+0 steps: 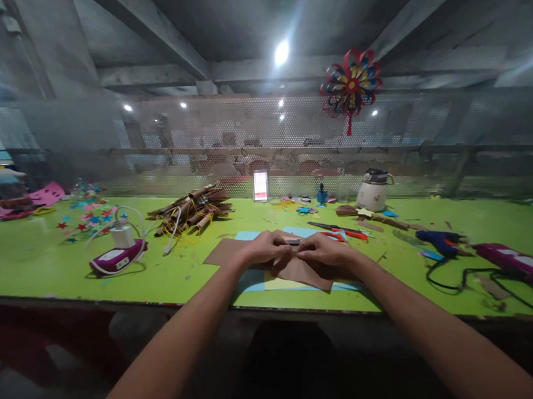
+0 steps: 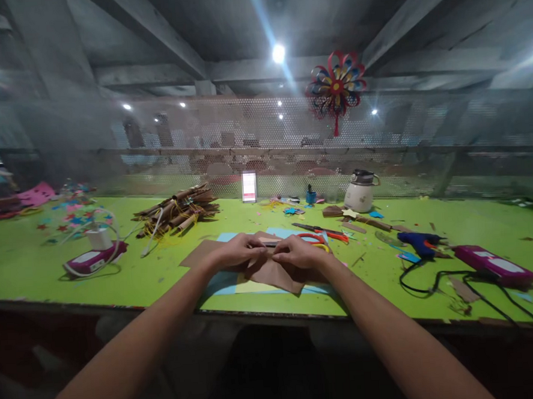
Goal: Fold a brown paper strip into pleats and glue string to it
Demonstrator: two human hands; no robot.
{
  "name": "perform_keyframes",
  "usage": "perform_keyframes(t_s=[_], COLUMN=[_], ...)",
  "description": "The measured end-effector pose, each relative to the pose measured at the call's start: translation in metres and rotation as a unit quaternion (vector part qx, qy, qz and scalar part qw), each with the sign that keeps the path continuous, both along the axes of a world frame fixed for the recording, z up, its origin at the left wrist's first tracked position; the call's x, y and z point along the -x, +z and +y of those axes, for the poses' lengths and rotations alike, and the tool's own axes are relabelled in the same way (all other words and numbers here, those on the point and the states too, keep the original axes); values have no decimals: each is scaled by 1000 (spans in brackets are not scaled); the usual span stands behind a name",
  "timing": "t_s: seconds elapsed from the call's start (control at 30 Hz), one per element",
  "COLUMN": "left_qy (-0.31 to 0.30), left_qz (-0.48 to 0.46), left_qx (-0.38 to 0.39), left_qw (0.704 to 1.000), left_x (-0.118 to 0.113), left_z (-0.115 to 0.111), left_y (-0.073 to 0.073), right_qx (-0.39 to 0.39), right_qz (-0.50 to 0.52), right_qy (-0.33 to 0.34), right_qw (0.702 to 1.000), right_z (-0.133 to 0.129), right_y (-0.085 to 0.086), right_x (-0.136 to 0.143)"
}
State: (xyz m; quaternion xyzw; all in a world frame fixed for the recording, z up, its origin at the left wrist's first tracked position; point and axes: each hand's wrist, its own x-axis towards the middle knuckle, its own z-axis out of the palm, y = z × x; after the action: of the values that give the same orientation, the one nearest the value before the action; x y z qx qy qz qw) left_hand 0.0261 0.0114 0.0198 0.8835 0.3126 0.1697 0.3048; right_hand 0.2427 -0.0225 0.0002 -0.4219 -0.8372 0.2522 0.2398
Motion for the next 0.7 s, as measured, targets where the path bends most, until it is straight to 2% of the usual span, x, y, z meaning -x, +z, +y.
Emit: perform_keyframes(t_s=[0.1,0.23,0.33,0.5,0.63,0.7], left_qy=[1,14,8,-28,-29,-11], left_qz=[15,16,7,-1,-2,-25], left_qx=[-65,-79,-89,-187,-189,-130], left_qw=[998,997,996,982,982,991], left_x=[-7,-11,-11,-11,-11,-10], left_z=[5,9,11,14,5,-4], left_y=[-8,-18,-23,-31,-26,-18], right_qx=[-11,-28,-69,-149,-163,-162], right_qz=[-10,-24,-47,-128,-153,-157], right_qy=[1,-4,-10,-36,-46,-44], right_qw=[1000,999,996,980,974,973], right_z=[3,1,-3,-7,-11,-14], right_y=[-3,-4,-3,-4,-3,-2], right_x=[0,2,5,7,5,5])
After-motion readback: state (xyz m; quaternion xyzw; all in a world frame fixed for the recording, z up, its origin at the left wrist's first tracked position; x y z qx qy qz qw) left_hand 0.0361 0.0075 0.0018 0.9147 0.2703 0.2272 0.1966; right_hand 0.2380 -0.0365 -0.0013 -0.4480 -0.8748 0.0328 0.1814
